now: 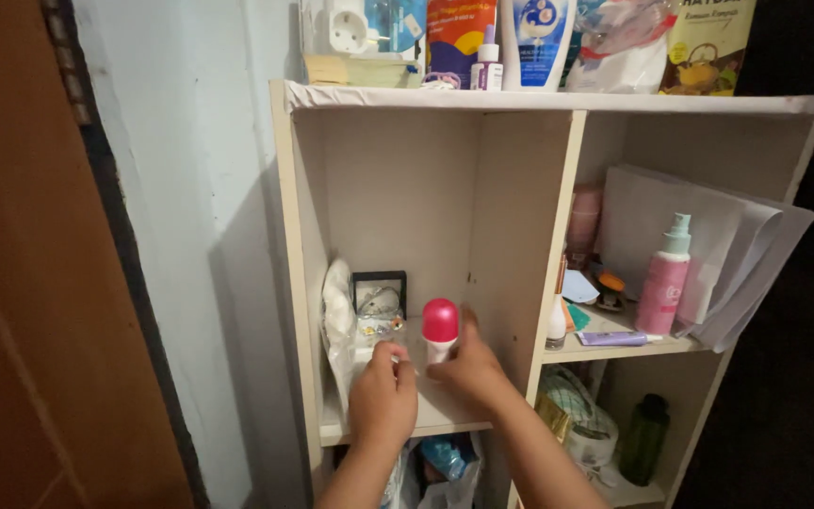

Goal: Organizing various cosmetic and personal care items on a multi-compartment shelf.

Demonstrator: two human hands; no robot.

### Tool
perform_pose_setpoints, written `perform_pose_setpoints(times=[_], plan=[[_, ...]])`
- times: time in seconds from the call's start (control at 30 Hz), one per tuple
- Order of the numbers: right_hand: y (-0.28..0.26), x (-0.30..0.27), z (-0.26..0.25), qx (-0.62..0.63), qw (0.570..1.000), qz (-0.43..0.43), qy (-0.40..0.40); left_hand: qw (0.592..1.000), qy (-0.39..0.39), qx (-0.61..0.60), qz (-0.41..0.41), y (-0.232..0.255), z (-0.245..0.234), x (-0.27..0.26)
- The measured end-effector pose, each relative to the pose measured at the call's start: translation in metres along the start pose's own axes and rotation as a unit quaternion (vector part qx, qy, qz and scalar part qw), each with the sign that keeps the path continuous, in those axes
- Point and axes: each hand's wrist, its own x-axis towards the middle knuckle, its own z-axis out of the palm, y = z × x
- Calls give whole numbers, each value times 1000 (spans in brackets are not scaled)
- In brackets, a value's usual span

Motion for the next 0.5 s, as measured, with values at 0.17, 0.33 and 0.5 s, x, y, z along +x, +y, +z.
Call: perform_pose_setpoints(times=[0.17,0.33,0.5], plan=[[33,24,16,204,972,45,-111,1000,-17,4,-5,3,-4,0],[-17,15,1,230,950,119,-174,999,-32,12,-5,1,-3,0],[1,43,22,202,941,135,-236,1000,-30,-5,-2,3,-5,1]])
